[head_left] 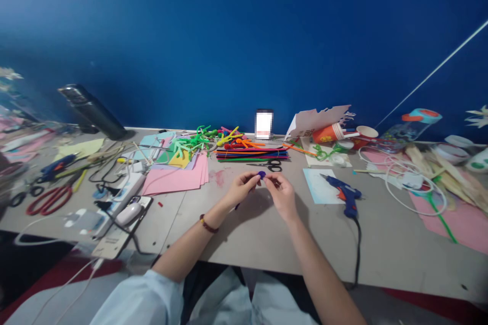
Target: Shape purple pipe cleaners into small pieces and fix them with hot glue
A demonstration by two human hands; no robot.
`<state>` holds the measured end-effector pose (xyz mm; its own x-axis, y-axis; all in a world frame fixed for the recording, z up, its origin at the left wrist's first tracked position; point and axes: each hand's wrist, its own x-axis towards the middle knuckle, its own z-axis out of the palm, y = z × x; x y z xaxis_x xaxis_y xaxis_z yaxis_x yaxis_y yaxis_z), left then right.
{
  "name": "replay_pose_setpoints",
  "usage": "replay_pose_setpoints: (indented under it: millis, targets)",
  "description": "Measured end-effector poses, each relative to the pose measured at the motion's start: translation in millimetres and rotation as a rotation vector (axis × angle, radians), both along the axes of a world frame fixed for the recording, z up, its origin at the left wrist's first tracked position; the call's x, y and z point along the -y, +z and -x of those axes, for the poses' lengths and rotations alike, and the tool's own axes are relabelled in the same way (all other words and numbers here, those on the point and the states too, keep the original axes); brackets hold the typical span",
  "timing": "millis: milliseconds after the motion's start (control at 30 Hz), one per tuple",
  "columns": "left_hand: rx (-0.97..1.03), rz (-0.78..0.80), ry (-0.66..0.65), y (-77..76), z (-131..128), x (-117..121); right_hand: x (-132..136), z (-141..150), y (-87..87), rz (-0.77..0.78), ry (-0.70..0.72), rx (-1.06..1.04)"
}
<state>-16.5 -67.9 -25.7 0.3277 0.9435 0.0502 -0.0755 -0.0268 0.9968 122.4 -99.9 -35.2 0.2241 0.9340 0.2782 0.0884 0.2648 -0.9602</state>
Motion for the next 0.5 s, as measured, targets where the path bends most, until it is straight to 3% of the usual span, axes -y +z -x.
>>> replay_pose_setpoints:
  millis: [133, 333, 500]
  targets:
    - [0.028, 0.073, -0.082, 6.5, 1.9, -0.4, -1.4, 0.4, -2.4, 0.084, -0.019, -0.076]
    - [0.064, 0.17, -0.243, 7.8, 6.6, -1.9, -1.4, -1.5, 0.5, 0.054, 0.025, -0.078]
    - [0.015, 0.141, -0.223, 6.3, 8.7, -2.7, -0.1, -1.7, 2.4, 0.169, 0.033, -0.158]
